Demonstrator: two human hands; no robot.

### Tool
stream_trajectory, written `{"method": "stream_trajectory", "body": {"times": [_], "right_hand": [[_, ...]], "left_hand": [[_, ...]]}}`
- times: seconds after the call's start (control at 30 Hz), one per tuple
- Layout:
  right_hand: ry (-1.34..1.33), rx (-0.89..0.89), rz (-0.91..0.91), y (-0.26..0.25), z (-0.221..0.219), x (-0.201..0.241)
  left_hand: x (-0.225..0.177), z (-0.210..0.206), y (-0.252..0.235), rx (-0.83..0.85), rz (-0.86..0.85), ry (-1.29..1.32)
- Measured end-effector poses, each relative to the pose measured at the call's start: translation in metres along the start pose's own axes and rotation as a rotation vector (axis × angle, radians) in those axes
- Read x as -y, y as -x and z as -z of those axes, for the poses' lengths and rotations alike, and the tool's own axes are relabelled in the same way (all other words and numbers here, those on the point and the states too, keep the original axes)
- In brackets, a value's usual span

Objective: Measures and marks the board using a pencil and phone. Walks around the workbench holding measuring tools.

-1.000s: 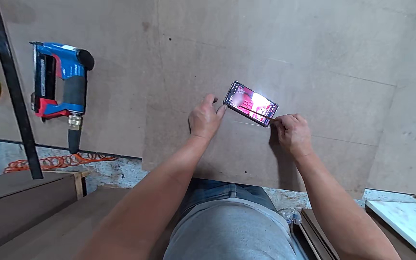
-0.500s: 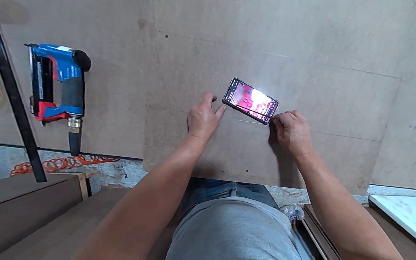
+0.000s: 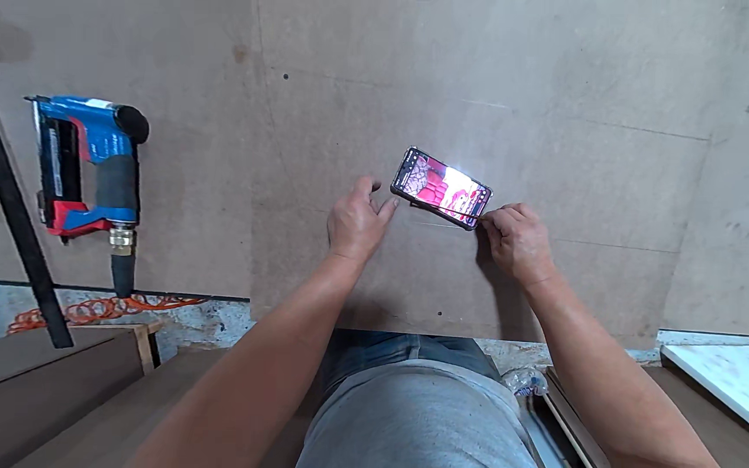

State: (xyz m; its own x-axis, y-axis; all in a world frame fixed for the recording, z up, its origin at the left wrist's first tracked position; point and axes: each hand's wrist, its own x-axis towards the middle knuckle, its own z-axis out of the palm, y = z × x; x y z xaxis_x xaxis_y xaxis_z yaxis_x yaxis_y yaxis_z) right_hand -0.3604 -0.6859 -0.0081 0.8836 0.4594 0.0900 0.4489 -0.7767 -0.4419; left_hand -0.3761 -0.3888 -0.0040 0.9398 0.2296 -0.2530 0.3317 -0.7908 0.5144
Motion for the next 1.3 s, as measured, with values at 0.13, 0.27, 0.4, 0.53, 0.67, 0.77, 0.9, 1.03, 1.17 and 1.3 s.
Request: {"method": "stream_trajectory", "body": {"times": [0.13,0.27,0.4,0.53,0.67,0.77,0.9,1.03,1.17,1.3], "right_hand": [[-0.003,0.009,-0.018,-0.0002,0.0007,0.0017],[-0.003,0.002,-0.02,-0.0004,0.0008,0.0017],[-0.01,0.0,0.005,0.0,0.0001,-0.0005],[-0.002,-0.005,-0.006,0.0001,-0.0004,0.0002],[-0.001,0.001,-0.02,0.0002,-0.0008,0.0007],[-0.006,-0.002,-0.024,0.0002,-0.0005,0.0008],[-0.011,-0.011,-0.024,0.0005,-0.0014,0.0004],[-0.01,-0.01,-0.025,0.0002,-0.0013,-0.0002],[-0.013,-0.011,-0.027,-0.0001,-0.0011,0.0005],[-0.009,-0.013,-0.034,-0.0007,-0.0007,0.0004]], "left_hand": [[0.0005,0.0002,0.0,-0.008,-0.005,0.002],[-0.0014,0.0014,0.0002,0.004,0.001,-0.001],[-0.0004,0.0028,0.0,0.025,-0.007,-0.001],[-0.0007,0.0023,-0.0005,0.019,-0.006,0.001],[0.0001,0.0019,0.0001,0.0,-0.019,0.002],[0.0001,0.0018,0.0002,0.004,-0.022,0.003],[0.0015,0.0004,-0.0001,-0.012,-0.028,0.008],[0.0007,0.0002,0.0007,-0.017,-0.026,0.007],[-0.0003,0.0008,0.001,-0.024,-0.029,0.006],[-0.0008,0.0011,0.0011,-0.015,-0.022,0.006]]}}
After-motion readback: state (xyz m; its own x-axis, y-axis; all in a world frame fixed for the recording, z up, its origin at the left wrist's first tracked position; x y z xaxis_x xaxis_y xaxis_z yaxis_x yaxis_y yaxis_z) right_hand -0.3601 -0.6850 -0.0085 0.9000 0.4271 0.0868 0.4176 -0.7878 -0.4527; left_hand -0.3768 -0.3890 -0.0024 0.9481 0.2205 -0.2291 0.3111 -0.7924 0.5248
